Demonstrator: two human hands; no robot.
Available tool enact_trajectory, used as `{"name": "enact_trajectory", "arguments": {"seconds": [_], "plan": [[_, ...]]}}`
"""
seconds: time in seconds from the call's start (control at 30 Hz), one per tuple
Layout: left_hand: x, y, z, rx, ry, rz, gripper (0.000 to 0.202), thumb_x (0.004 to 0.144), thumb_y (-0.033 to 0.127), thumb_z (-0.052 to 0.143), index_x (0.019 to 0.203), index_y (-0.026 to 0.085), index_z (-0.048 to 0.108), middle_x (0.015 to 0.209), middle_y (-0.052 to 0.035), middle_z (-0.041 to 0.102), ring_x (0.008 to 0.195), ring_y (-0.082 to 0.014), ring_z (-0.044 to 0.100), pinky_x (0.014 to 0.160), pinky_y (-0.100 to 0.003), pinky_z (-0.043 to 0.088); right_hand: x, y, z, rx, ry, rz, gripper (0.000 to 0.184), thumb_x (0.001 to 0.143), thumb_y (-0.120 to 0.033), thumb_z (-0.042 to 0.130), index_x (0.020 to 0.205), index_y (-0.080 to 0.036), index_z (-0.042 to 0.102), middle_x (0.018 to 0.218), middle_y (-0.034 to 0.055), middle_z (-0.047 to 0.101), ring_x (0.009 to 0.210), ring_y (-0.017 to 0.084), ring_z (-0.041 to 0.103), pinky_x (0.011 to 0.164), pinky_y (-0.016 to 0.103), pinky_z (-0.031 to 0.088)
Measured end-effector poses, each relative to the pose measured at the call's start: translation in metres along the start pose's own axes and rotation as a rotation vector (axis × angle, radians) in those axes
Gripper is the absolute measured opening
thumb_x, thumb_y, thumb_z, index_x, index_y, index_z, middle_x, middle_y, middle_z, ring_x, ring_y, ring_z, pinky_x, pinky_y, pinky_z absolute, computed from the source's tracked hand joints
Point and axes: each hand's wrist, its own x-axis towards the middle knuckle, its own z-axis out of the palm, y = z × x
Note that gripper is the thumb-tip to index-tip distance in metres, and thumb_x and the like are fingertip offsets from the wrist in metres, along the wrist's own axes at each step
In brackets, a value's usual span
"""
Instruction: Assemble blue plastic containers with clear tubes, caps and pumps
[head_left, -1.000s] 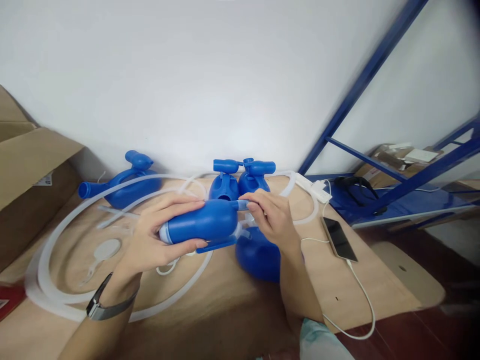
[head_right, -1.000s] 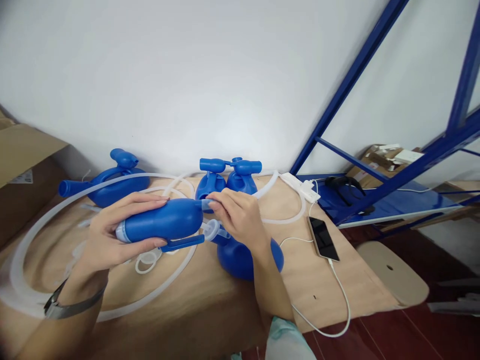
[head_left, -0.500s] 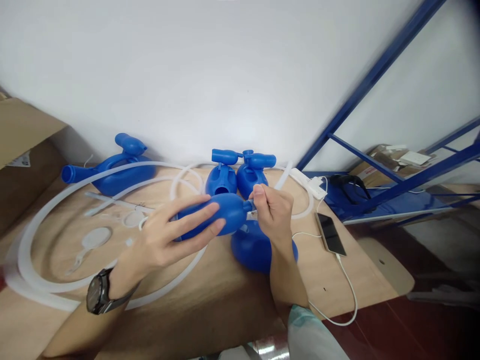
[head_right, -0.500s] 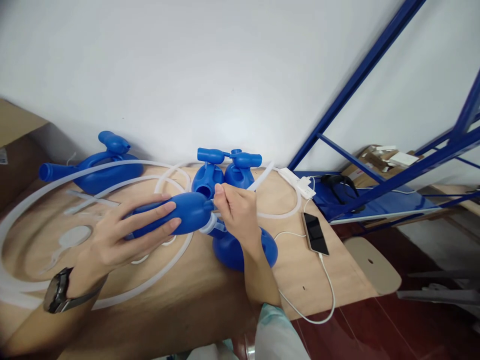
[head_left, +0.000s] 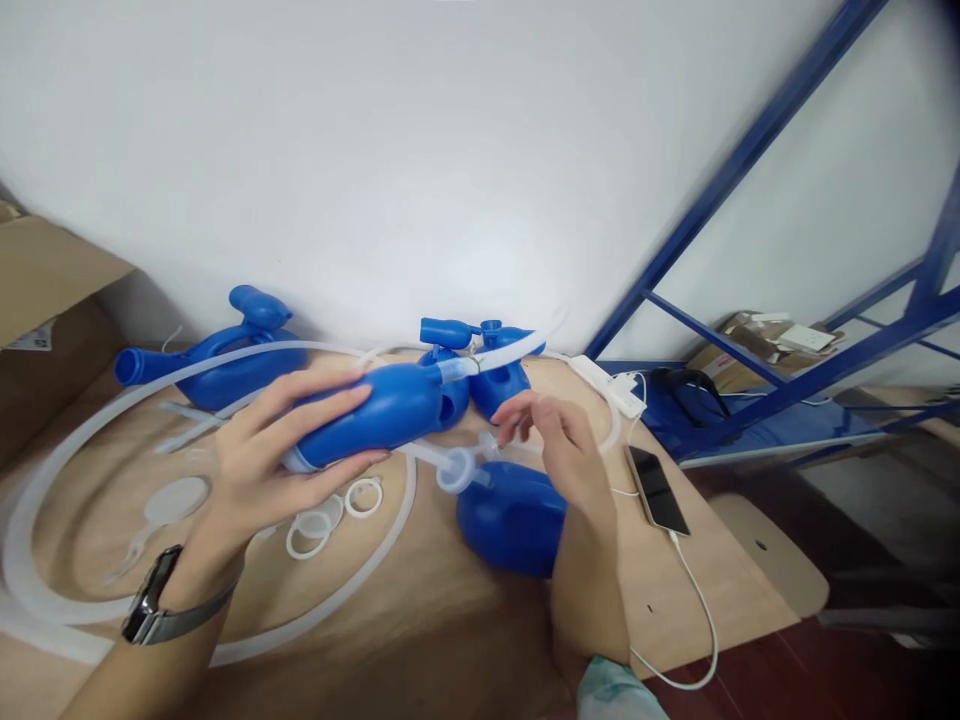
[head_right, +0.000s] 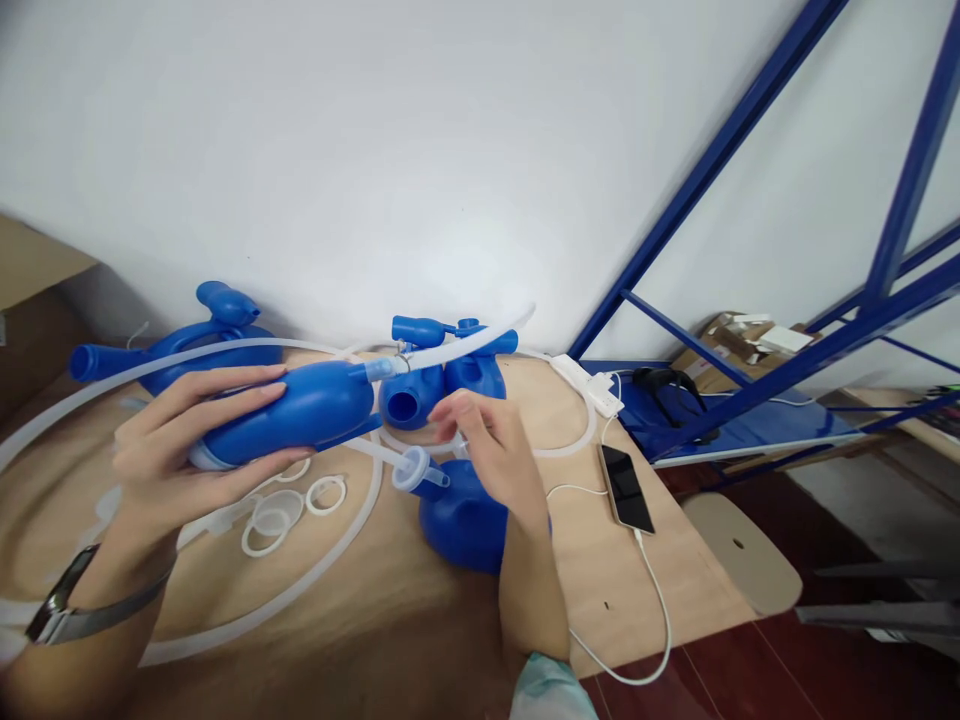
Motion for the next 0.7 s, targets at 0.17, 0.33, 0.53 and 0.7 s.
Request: {"name": "enact_trajectory", "arguments": {"seconds": [0.17,0.33,0.53,0.7], "plan": [[0.001,0.001,-0.004,-0.002,-0.110,0.213,0.046,0.090,0.022,0.083,0.134,0.023,0.068,0.128,-0.0098,0.075,0.122,-0.0298,0.072,0.104,-0.048,0.065,0.015,0.011,0.028,0.355,-0.229,0.340,0.091,0.094,-0.091,0.027,0.059,-0.018,0.069,0.043,0.0036,0.057,0.039,0.013,0.054,0.046,0.026,0.040],[-0.004,0.009,-0.013,0.135,-0.241,0.296,0.043,0.096,0.007,0.070,0.136,0.022,0.068,0.134,-0.0090,0.075,0.134,-0.0328,0.066,0.108,-0.051,0.062,0.023,0.018,0.039,0.431,-0.165,0.442,0.080,0.087,-0.087,0.054,0.046,-0.019,0.061,0.034,-0.0002,0.047,0.029,0.009,0.041,0.037,0.025,0.032],[-0.004,0.017,-0.014,0.204,-0.238,0.354,0.037,0.101,0.007,0.061,0.134,0.020,0.070,0.138,-0.0077,0.073,0.140,-0.0319,0.062,0.113,-0.050,0.057,0.023,0.016,0.036,0.406,-0.182,0.473,0.082,0.085,-0.090,0.051,0.044,-0.019,0.058,0.032,-0.0010,0.042,0.028,0.008,0.037,0.034,0.024,0.028],[-0.009,0.025,-0.010,0.222,-0.283,0.359,0.039,0.100,0.003,0.061,0.136,0.015,0.068,0.135,-0.0091,0.074,0.140,-0.0302,0.061,0.116,-0.048,0.053,0.023,0.019,0.032,0.354,-0.201,0.452,0.072,0.087,-0.075,0.060,0.041,-0.022,0.047,0.029,-0.0060,0.028,0.028,0.006,0.023,0.035,0.025,0.016]]}}
